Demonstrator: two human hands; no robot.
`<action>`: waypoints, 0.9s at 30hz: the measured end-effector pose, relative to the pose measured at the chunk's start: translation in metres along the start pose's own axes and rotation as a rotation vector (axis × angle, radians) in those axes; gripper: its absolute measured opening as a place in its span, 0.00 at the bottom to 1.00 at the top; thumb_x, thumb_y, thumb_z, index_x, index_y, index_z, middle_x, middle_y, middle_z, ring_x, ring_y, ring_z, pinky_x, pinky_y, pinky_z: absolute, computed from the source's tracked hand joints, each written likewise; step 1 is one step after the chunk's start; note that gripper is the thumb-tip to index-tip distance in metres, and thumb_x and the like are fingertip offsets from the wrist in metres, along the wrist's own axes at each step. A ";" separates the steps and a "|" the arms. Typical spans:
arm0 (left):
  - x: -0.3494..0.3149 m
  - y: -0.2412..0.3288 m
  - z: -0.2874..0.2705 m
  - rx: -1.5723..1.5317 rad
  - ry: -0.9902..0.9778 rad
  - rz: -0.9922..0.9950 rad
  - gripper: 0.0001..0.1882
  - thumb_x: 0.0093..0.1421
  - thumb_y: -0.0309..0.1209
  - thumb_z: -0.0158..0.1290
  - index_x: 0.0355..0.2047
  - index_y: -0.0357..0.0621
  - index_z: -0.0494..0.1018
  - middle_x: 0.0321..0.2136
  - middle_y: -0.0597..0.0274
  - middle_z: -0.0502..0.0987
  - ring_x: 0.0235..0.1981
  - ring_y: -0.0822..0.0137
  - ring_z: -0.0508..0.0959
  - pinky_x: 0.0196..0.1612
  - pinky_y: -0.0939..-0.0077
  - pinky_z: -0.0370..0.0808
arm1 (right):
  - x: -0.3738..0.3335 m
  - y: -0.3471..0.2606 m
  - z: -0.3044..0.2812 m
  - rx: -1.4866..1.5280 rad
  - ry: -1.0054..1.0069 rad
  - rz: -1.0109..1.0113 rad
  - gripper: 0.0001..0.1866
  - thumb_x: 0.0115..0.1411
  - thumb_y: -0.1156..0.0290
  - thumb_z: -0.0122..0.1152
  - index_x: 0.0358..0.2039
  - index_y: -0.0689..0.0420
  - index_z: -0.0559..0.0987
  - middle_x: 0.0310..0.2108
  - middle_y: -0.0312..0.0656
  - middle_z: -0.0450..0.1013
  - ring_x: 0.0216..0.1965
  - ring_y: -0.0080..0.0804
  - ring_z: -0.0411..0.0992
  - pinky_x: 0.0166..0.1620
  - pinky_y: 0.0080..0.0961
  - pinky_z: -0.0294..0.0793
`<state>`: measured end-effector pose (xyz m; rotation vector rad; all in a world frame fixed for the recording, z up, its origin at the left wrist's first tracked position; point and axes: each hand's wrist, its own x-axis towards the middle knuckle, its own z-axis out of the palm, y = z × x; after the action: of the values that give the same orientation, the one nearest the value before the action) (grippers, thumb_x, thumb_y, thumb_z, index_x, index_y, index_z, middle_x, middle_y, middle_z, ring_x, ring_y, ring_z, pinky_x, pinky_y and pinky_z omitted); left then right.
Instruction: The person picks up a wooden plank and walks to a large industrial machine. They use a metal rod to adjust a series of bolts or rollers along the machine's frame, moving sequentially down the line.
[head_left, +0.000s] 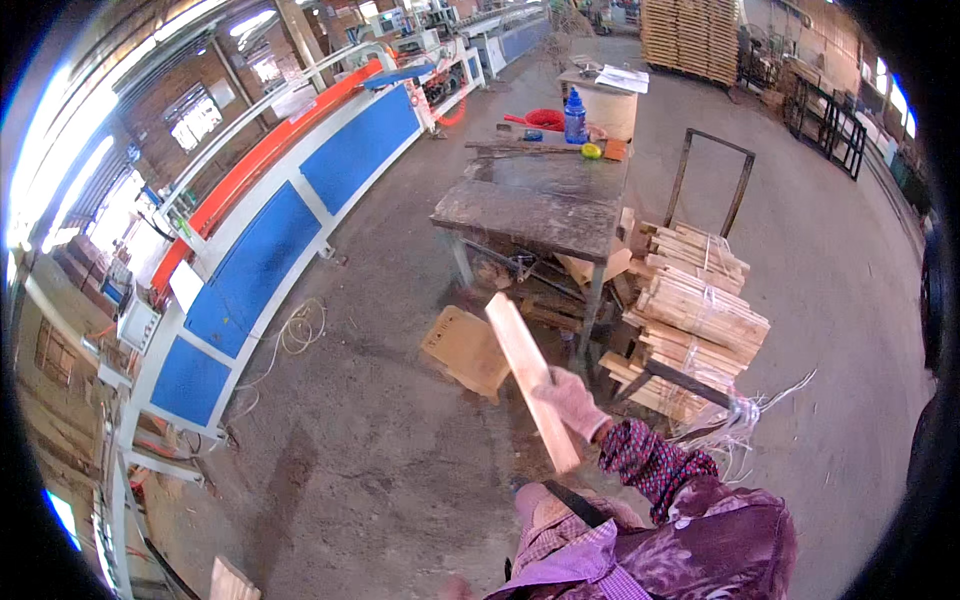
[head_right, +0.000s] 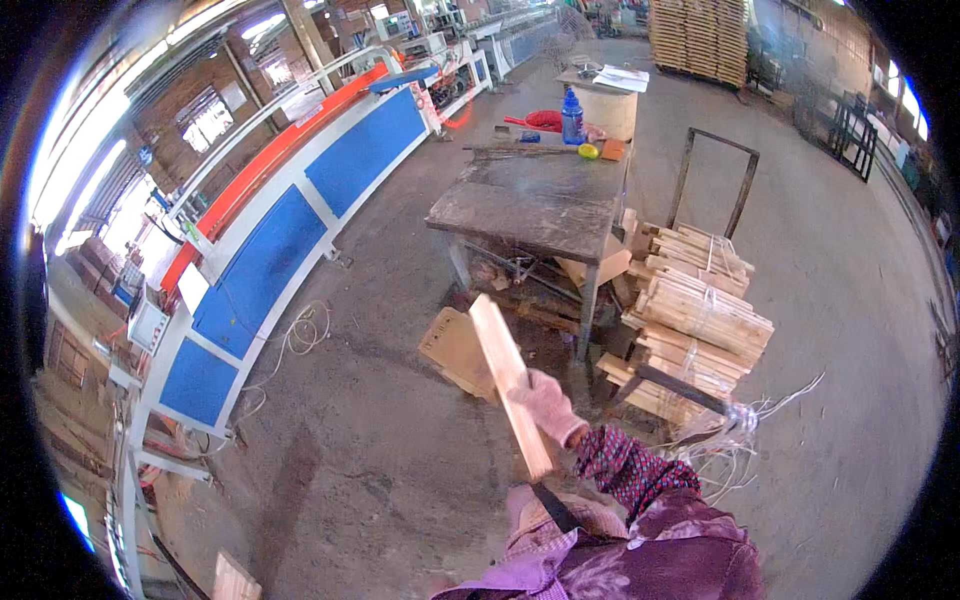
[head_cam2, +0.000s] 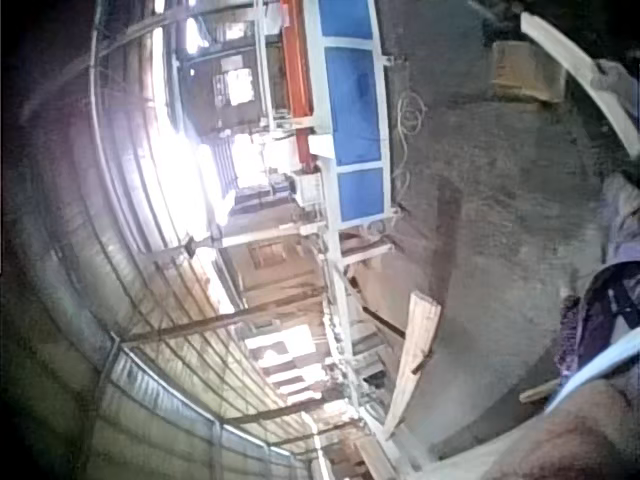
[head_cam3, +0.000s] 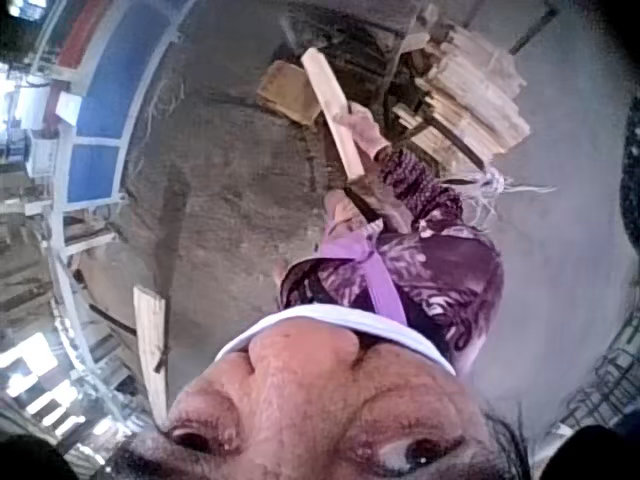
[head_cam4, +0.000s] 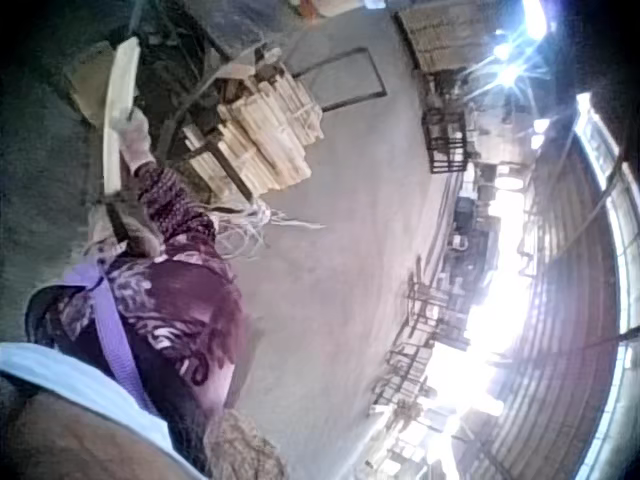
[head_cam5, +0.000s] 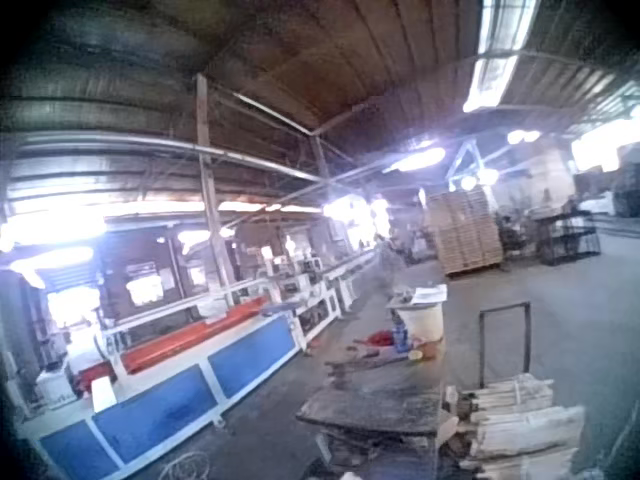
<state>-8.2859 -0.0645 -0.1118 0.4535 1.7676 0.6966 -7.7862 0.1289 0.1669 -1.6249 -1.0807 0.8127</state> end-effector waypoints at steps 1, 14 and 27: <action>0.003 0.017 0.003 0.058 -0.008 -0.040 0.14 0.61 0.36 0.47 0.43 0.52 0.78 0.37 0.57 0.78 0.41 0.61 0.79 0.41 0.58 0.75 | 0.025 -0.004 0.015 -0.006 0.052 0.048 0.27 0.52 0.53 0.63 0.43 0.63 0.77 0.33 0.48 0.77 0.37 0.38 0.76 0.42 0.33 0.72; 0.194 0.269 -0.056 0.297 -0.048 -0.168 0.20 0.61 0.45 0.48 0.49 0.51 0.74 0.44 0.58 0.74 0.47 0.63 0.74 0.50 0.57 0.70 | 0.278 -0.060 0.154 0.412 0.441 0.131 0.15 0.56 0.64 0.65 0.38 0.62 0.79 0.26 0.35 0.74 0.26 0.22 0.71 0.32 0.24 0.72; 0.510 0.780 -0.028 0.102 -0.165 0.394 0.18 0.62 0.41 0.49 0.50 0.51 0.72 0.31 0.66 0.72 0.30 0.70 0.73 0.31 0.70 0.69 | 0.423 -0.079 0.220 0.318 0.794 0.253 0.13 0.57 0.66 0.63 0.37 0.63 0.79 0.26 0.35 0.74 0.26 0.23 0.71 0.30 0.27 0.73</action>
<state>-8.4984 0.8309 0.0373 0.9187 1.5769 0.8181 -7.8415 0.6093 0.1739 -1.5998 -0.1787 0.3901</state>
